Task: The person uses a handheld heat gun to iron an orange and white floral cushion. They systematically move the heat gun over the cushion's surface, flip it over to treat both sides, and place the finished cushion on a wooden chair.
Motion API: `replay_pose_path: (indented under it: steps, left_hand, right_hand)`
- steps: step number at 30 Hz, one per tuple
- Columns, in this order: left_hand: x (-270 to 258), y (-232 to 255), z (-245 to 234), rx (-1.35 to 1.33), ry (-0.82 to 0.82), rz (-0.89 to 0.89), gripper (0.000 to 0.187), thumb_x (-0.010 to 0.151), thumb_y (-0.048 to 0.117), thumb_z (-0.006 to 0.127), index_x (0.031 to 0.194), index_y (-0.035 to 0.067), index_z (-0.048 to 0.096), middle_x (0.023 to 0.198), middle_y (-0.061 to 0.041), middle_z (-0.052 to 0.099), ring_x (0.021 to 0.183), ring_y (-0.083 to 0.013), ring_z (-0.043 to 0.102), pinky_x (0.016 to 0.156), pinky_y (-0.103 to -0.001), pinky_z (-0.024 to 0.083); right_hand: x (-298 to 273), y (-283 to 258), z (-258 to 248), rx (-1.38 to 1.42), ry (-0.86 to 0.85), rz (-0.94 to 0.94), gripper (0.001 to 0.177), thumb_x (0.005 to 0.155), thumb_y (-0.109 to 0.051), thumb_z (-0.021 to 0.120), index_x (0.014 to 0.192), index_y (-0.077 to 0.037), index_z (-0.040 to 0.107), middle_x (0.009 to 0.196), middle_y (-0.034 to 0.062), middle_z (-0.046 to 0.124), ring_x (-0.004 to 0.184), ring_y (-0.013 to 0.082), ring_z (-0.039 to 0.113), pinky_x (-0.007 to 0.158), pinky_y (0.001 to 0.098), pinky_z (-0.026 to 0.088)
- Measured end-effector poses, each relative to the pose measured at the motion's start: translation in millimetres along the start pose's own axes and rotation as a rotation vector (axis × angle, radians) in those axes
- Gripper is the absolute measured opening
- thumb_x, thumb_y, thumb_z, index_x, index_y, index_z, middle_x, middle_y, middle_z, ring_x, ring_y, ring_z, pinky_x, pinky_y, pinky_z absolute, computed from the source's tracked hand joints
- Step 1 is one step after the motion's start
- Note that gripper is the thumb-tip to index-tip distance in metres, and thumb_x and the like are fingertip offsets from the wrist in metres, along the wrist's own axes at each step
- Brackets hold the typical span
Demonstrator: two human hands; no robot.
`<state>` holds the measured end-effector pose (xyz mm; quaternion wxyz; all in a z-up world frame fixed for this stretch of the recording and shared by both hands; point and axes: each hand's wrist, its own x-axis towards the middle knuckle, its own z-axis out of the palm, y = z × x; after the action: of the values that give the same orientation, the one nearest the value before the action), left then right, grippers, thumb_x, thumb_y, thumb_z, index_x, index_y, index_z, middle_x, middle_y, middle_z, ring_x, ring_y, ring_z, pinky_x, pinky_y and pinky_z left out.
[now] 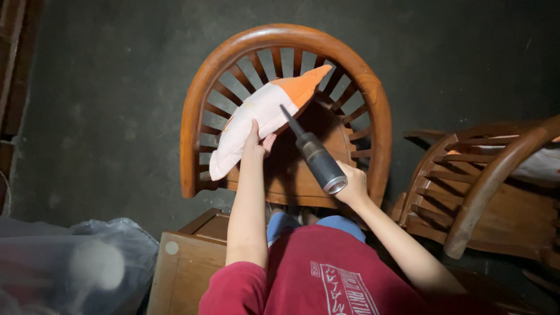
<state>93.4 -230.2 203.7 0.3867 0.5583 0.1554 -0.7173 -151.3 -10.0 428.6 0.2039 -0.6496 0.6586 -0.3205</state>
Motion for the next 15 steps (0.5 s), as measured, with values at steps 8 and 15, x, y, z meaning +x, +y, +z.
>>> replay_pose_path:
  steps: [8,15]
  left_hand:
    - [3,6,0,-0.032,-0.003,-0.009,0.068,0.075,0.052,0.085,0.125,0.010,0.066,0.120,-0.014,0.070,0.102,-0.0345,0.071,0.083,-0.049,0.064]
    - [-21,2,1,-0.051,-0.197,0.035,0.075,0.075,0.055,0.081,0.134,0.015,0.057,0.128,-0.013,0.066,0.112,-0.0347,0.070,0.091,-0.053,0.060]
  right_hand:
    - [-10,-19,20,0.008,-0.023,-0.105,0.036,0.070,-0.023,0.082,0.101,-0.009,0.071,0.086,0.0146,0.074,0.078,0.0348,0.074,0.068,0.0427,0.057]
    - [11,-18,12,-0.012,0.046,0.050,0.036,0.072,-0.021,0.081,0.105,-0.009,0.072,0.086,0.0179,0.073,0.080,0.0397,0.071,0.069,0.0447,0.056]
